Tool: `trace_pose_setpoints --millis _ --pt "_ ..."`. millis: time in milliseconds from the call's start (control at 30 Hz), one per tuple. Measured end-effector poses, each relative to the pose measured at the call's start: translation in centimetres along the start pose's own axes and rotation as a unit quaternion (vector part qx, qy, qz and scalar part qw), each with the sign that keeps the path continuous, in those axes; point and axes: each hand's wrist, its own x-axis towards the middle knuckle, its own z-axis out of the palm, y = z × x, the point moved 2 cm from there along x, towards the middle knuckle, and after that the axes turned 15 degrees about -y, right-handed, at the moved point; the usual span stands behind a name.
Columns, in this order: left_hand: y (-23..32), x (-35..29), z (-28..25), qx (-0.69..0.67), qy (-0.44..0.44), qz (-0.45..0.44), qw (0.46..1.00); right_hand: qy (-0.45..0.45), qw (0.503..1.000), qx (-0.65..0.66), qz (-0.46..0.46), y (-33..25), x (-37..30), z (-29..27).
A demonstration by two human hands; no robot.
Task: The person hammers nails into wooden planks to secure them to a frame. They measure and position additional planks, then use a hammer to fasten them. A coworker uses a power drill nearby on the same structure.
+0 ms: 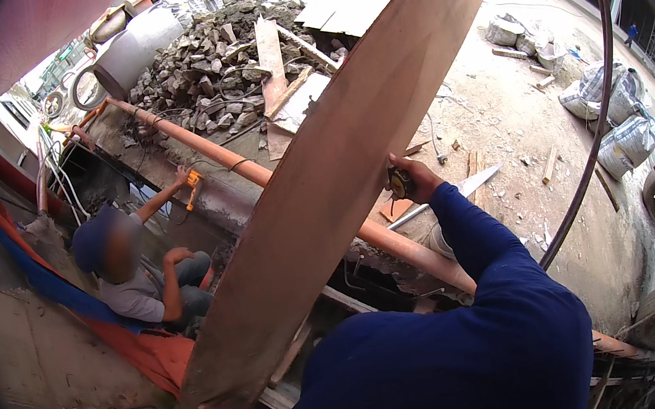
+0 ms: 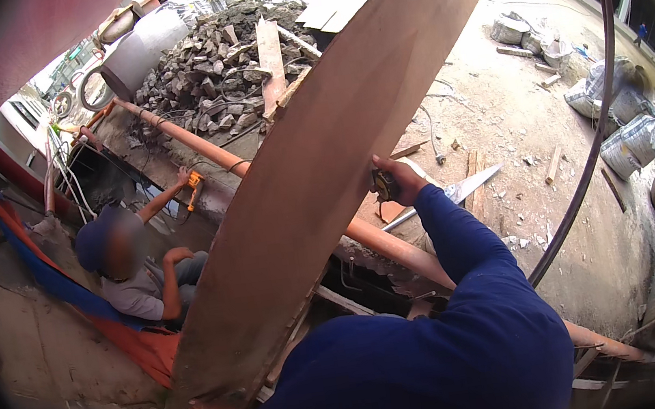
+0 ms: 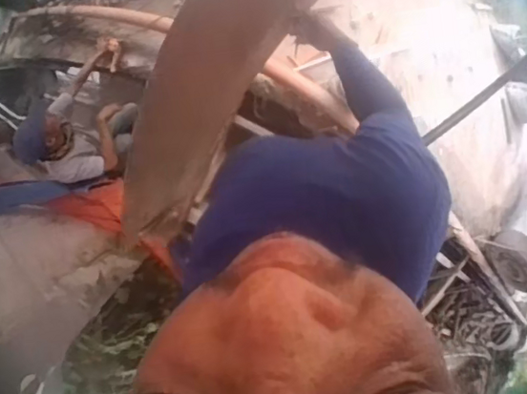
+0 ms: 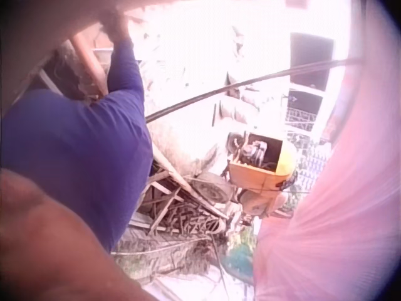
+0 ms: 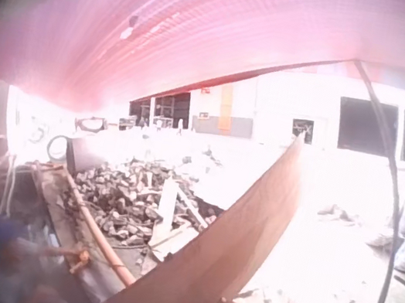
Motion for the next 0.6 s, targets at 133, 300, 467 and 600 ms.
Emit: trace_pose_setpoints --millis 133,300,467,600 --pt "7.8 0.1 4.7 0.181 0.116 0.055 0.975 0.060 0.995 0.047 0.064 3.6 -1.5 -4.0" --pt "12.6 -2.3 12.9 0.365 0.155 0.069 0.916 0.098 0.984 0.071 0.128 8.1 -2.6 -9.9" --pt "6.6 1.2 10.3 0.513 0.102 -0.024 0.852 0.151 0.971 0.057 0.176 9.9 -2.4 -13.7" --pt "-0.8 3.9 6.2 0.561 0.058 -0.130 0.815 0.189 0.947 -0.004 0.260 11.1 0.2 -14.7"
